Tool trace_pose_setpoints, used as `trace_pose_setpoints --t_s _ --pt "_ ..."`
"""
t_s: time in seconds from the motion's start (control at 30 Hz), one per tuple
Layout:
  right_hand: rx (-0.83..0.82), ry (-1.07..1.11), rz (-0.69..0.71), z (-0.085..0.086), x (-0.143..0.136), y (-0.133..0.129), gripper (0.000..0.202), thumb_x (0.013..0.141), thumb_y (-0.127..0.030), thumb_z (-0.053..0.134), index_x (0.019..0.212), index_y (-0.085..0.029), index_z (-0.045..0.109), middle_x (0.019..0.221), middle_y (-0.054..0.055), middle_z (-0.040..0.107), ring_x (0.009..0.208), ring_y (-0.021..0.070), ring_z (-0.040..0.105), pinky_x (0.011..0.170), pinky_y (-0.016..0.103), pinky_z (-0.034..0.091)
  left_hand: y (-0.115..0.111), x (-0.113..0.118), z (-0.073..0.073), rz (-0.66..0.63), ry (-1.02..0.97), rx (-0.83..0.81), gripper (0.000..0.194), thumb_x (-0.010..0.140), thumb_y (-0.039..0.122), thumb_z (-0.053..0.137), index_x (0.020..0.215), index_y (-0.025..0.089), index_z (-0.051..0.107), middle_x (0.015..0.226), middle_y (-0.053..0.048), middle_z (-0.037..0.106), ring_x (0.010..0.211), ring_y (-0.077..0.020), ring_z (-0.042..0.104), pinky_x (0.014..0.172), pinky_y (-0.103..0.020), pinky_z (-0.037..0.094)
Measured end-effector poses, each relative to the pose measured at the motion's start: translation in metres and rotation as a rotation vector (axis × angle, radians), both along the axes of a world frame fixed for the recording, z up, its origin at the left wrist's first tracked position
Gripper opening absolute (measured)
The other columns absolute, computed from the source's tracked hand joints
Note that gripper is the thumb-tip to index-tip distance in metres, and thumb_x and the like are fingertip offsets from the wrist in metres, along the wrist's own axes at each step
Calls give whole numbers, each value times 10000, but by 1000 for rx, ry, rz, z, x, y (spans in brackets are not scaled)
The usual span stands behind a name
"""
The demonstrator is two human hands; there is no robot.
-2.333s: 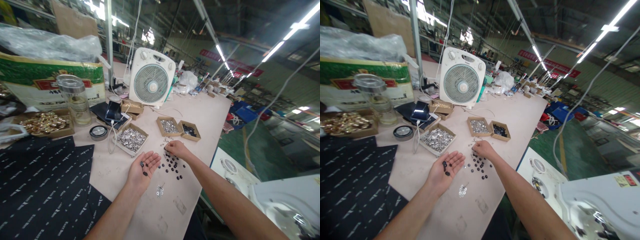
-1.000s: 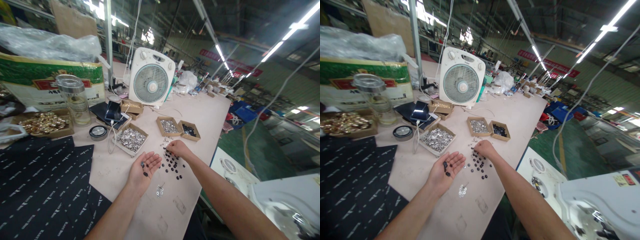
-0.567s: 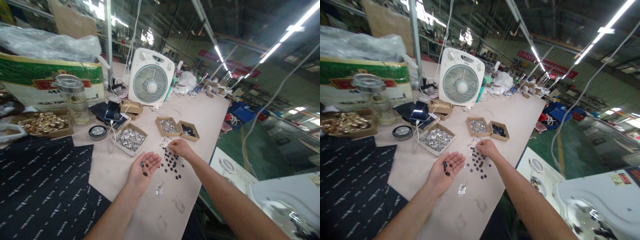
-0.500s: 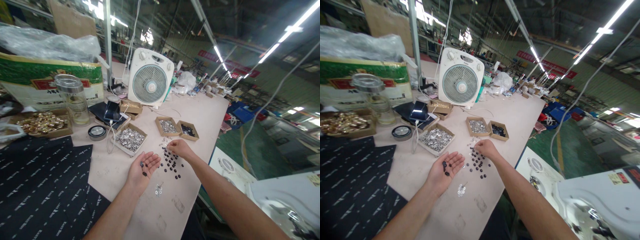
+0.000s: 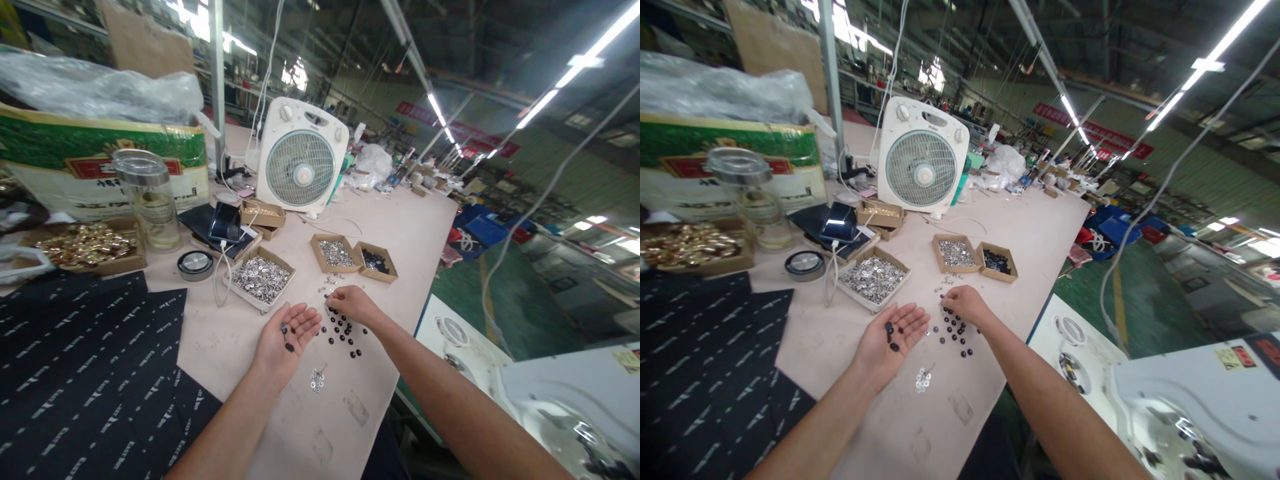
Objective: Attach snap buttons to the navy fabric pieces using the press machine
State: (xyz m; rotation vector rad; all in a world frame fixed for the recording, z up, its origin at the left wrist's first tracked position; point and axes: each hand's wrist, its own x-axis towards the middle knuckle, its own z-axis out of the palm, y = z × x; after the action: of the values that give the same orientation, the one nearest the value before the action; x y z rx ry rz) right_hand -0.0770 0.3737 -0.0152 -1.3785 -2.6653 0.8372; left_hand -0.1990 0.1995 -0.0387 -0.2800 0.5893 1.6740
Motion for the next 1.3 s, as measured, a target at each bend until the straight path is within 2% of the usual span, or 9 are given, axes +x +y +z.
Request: trace_pose_setpoints --t_s 0.3,0.47,0.6,0.73,0.83,1.07,1.3 --pt "111 -21 -72 -3 -6 -3 116 726 -293 721 713 -178 718 677 9 720 630 143 628 566 220 402 1 -1 0 4 -2 1 243 912 272 542 966 62 653 962 -181 716 972 -303 705 890 -395 574" --pt "152 -13 -33 0 -4 -3 133 749 -301 707 695 -182 731 681 16 725 639 152 633 566 227 409 0 -1 -1 2 3 7 241 913 272 542 956 65 657 951 -176 718 952 -297 709 892 -400 572" --pt "57 51 -63 8 -2 -3 140 806 -267 655 767 -169 747 652 12 720 588 142 644 582 222 449 -1 -1 1 -1 1 6 241 915 275 538 947 70 659 938 -169 721 946 -292 710 891 -397 572" --pt "-12 91 -89 16 1 -5 182 836 -225 617 948 -160 745 697 17 737 624 151 675 612 227 485 -1 0 3 -3 6 2 240 918 271 534 937 68 660 935 -167 722 932 -284 715 884 -388 575" --pt "-8 87 -41 16 2 -8 234 819 -172 609 1014 -174 738 732 12 748 687 157 690 658 230 496 -1 -1 2 -4 7 2 244 920 272 530 942 66 660 935 -169 722 932 -281 715 889 -390 574" --pt "130 -56 127 12 -2 -16 150 789 -182 631 845 -219 765 895 10 753 794 165 662 683 229 461 -1 -1 1 -1 7 1 237 920 270 533 949 72 660 942 -170 721 936 -275 714 891 -391 574" --pt "179 -177 161 9 -9 -19 181 806 -189 613 881 -248 767 921 -2 746 812 164 643 653 227 410 -1 -1 2 -1 13 4 242 925 274 526 938 75 662 925 -160 723 909 -265 717 878 -386 578"
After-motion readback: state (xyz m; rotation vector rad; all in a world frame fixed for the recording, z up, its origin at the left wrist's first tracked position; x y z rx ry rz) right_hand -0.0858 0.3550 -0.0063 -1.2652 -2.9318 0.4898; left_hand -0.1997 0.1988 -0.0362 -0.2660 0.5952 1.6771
